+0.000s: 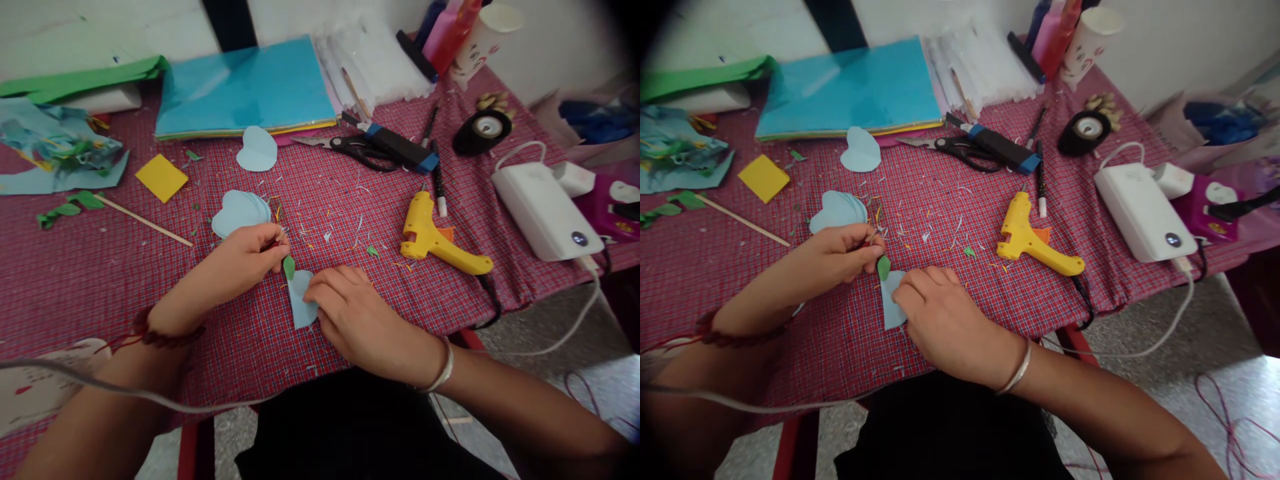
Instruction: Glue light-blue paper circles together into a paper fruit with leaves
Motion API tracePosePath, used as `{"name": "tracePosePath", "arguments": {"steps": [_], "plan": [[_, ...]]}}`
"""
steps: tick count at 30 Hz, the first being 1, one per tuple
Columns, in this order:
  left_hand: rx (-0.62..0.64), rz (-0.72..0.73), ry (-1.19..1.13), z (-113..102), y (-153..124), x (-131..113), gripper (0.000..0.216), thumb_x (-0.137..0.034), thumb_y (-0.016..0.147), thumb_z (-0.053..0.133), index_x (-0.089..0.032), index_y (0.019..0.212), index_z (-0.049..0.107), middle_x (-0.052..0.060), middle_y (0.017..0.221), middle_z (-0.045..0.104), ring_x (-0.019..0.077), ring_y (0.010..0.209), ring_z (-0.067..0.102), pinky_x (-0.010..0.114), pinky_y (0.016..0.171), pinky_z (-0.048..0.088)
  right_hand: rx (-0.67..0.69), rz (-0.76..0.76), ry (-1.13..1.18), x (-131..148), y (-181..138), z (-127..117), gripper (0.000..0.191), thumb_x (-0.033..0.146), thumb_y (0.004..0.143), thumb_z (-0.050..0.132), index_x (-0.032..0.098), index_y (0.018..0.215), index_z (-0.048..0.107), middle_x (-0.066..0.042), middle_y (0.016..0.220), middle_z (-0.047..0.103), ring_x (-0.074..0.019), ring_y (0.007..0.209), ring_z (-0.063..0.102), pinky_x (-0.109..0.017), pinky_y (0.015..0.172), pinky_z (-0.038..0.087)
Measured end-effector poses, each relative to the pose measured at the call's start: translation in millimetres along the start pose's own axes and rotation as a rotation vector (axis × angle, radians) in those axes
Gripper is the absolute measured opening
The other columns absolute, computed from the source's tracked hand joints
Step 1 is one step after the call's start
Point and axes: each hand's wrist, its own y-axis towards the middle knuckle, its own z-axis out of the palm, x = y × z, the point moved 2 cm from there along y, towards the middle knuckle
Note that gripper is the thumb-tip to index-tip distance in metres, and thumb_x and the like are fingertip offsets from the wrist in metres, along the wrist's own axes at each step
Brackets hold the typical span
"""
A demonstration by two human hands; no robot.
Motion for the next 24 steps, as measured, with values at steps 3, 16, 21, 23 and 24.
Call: {"name": "tracePosePath", "arguments": {"steps": [3, 16, 21, 23, 24], "plan": [[-0.010, -0.019, -0.026, -0.3, -0.1, 1.1, 0.018, -0.026, 0.086, 0.049, -0.019, 0.070, 0.052, -0.006, 0.057, 0.049, 0.0076, 0.047, 0.042, 0.023, 0.049, 0.033, 0.001, 0.001, 0.009, 0.2, 0.0, -1.0, 0.021, 0.011, 0.091, 0.049, 0.015, 0.107, 0.061, -0.009, 0.104, 0.058, -0.0234, 0.095, 0.048, -0.039, 0.086, 0.038], [-0.057, -0.056, 0.123, 3.1, 2.3, 2.4, 0.024, -0.033, 0.076, 0.057, -0.020, 0.059, 0.047, -0.006, 0.053, 0.040, 0.0103, 0.052, 0.037, 0.027, 0.052, 0.029, -0.002, -0.009, 0.000, 0.7, 0.3, -2.4, 0.025, 0.010, 0.090, 0.049, 0.017, 0.111, 0.061, -0.007, 0.104, 0.059, -0.0235, 0.094, 0.047, -0.038, 0.084, 0.036], [-0.065, -0.042, 0.118, 4.2, 2.4, 1.6, 0.019, -0.029, 0.075, 0.056, -0.020, 0.059, 0.048, -0.006, 0.053, 0.039, 0.0105, 0.053, 0.036, 0.027, 0.053, 0.029, 0.000, -0.013, -0.002, -0.4, 0.4, -0.7, 0.027, 0.010, 0.089, 0.050, 0.017, 0.113, 0.060, -0.007, 0.106, 0.059, -0.0238, 0.095, 0.047, -0.039, 0.085, 0.037], [-0.070, -0.023, 0.124, 4.5, 2.5, 2.2, 0.020, -0.028, 0.076, 0.055, -0.020, 0.060, 0.048, -0.006, 0.054, 0.040, 0.0106, 0.053, 0.037, 0.027, 0.054, 0.029, 0.001, -0.011, -0.001, -0.4, 0.6, -0.4, 0.027, 0.010, 0.089, 0.050, 0.016, 0.113, 0.060, -0.007, 0.105, 0.059, -0.0239, 0.095, 0.048, -0.039, 0.084, 0.037], [-0.069, -0.010, 0.123, 4.6, 2.4, 2.5, 0.020, -0.029, 0.077, 0.055, -0.020, 0.060, 0.048, -0.006, 0.055, 0.040, 0.0107, 0.054, 0.037, 0.027, 0.054, 0.029, 0.000, -0.011, 0.001, -0.2, 0.6, -0.5, 0.027, 0.010, 0.089, 0.050, 0.016, 0.112, 0.061, -0.007, 0.105, 0.059, -0.0239, 0.095, 0.048, -0.039, 0.084, 0.037]]}}
